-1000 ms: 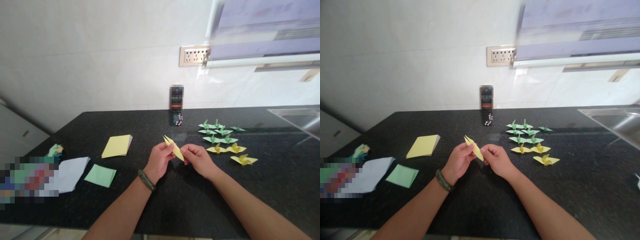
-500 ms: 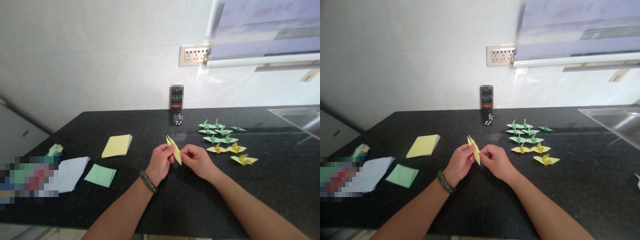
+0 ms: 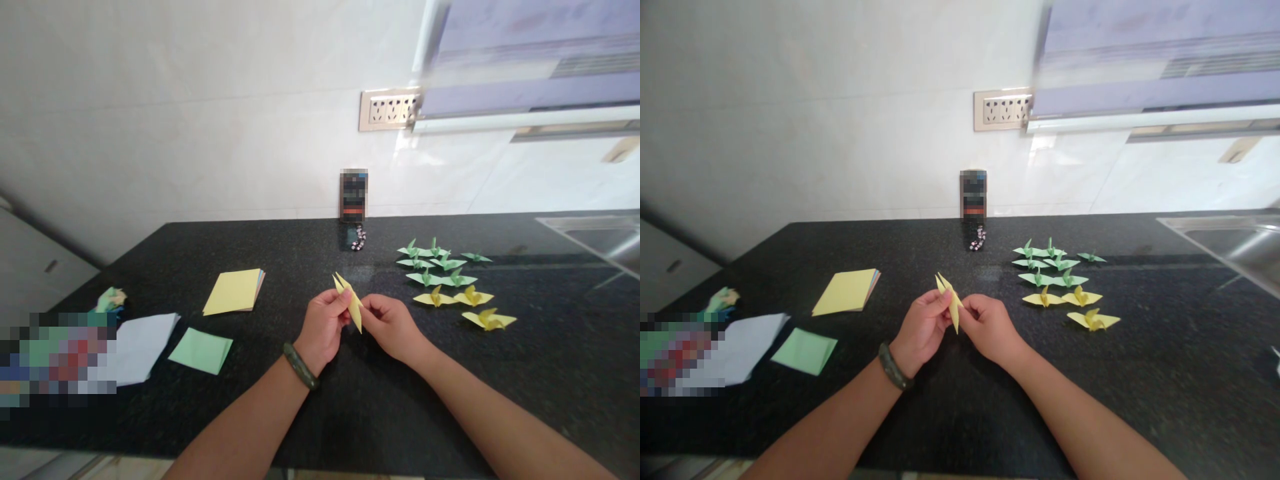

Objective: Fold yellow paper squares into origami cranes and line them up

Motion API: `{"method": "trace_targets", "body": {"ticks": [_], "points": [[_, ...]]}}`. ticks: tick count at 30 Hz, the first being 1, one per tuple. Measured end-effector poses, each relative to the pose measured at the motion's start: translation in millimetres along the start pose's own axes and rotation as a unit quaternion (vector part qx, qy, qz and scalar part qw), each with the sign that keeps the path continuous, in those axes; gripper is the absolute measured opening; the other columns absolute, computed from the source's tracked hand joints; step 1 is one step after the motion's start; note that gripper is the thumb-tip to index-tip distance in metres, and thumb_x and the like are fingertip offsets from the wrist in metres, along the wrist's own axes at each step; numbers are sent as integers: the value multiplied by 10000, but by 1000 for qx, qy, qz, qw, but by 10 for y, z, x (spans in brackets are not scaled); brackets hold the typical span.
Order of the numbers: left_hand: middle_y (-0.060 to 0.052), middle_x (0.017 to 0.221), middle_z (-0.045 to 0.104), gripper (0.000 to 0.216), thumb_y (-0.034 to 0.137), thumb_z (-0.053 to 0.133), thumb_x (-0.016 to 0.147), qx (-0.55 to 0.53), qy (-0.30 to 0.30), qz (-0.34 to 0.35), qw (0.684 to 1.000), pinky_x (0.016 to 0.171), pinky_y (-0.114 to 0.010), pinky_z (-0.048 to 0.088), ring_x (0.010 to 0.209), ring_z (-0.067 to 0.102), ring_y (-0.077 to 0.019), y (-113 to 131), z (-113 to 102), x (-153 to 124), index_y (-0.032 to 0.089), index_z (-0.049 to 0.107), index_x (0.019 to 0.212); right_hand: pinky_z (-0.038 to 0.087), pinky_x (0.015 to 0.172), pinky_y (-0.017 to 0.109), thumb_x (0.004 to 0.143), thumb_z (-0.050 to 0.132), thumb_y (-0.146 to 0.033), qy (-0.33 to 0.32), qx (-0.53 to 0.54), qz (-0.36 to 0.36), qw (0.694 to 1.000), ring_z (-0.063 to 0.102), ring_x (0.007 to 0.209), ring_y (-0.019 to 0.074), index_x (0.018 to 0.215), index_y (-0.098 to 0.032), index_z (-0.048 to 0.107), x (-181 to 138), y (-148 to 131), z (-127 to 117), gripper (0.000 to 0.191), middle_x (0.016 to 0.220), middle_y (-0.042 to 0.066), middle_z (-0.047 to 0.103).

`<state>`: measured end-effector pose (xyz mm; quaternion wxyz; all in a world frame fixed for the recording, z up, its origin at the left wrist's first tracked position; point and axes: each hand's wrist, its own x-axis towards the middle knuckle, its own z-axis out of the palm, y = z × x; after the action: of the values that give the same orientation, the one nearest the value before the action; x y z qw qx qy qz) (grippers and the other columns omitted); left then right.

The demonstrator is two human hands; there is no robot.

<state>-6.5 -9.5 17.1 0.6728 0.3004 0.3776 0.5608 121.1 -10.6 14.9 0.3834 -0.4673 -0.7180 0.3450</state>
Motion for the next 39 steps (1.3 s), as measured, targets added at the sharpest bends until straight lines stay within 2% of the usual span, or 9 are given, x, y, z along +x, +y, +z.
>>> {"method": "trace_targets", "body": {"ticks": [4, 10, 15, 20, 23, 26, 33, 39], "points": [[35, 492, 454, 304, 336, 722, 615, -5, 2, -4, 1000, 479, -208, 288, 464, 386, -52, -11, 4, 0, 131, 506, 555, 376, 530, 221, 830, 478, -291, -2, -21, -18, 1000, 494, 541, 110, 613, -163, 589, -2, -25, -2, 275, 574, 5, 568], [56, 478, 413, 347, 365, 736, 586, -21, 23, -2, 1000, 459, -205, 275, 441, 366, -48, -27, 47, -18, 142, 471, 572, 347, 521, 222, 788, 502, -193, 14, -78, -61, 995, 470, 544, 106, 592, -175, 526, -51, -26, 56, 198, 580, -5, 530], [54, 493, 433, 351, 391, 734, 582, -8, 28, 14, 999, 447, -205, 262, 438, 366, -49, -34, 41, -10, 144, 484, 600, 361, 532, 224, 772, 497, -168, 6, -47, -64, 997, 474, 550, 107, 607, -179, 541, -52, -38, 41, 170, 588, -7, 543], [57, 469, 435, 331, 404, 704, 620, 54, 34, 56, 996, 435, -205, 264, 427, 358, -54, -28, 16, -4, 152, 493, 583, 400, 576, 233, 823, 409, -186, -30, 15, -43, 999, 527, 602, 125, 684, -173, 618, -24, -71, -38, 251, 624, 4, 577], [47, 467, 451, 306, 366, 695, 640, 109, 40, 93, 989, 451, -204, 283, 444, 366, -55, -20, 18, -17, 141, 514, 537, 369, 523, 231, 813, 481, -279, -13, -31, -28, 999, 489, 552, 120, 631, -166, 590, -20, -44, -33, 241, 575, 1, 542], [39, 459, 455, 296, 330, 698, 638, 132, 45, 106, 985, 463, -205, 289, 458, 374, -59, -8, 30, -34, 135, 529, 492, 334, 491, 226, 774, 541, -272, -3, -80, -35, 996, 450, 524, 110, 619, -171, 569, -22, 3, -2, 187, 563, -6, 528], [25, 485, 479, 250, 319, 697, 642, 154, 20, 112, 981, 501, -219, 309, 496, 390, -72, -16, 28, -51, 132, 598, 509, 308, 478, 210, 793, 490, -227, 11, -81, -46, 996, 414, 514, 94, 592, -177, 497, -9, 33, 19, 208, 551, -24, 484], [14, 558, 504, 210, 310, 702, 640, 113, 1, 75, 991, 521, -223, 323, 523, 411, -71, -69, -4, -31, 124, 626, 580, 334, 513, 208, 832, 447, -250, -10, -59, -41, 997, 452, 552, 98, 625, -176, 483, -4, 21, 21, 223, 591, -21, 505]]}}
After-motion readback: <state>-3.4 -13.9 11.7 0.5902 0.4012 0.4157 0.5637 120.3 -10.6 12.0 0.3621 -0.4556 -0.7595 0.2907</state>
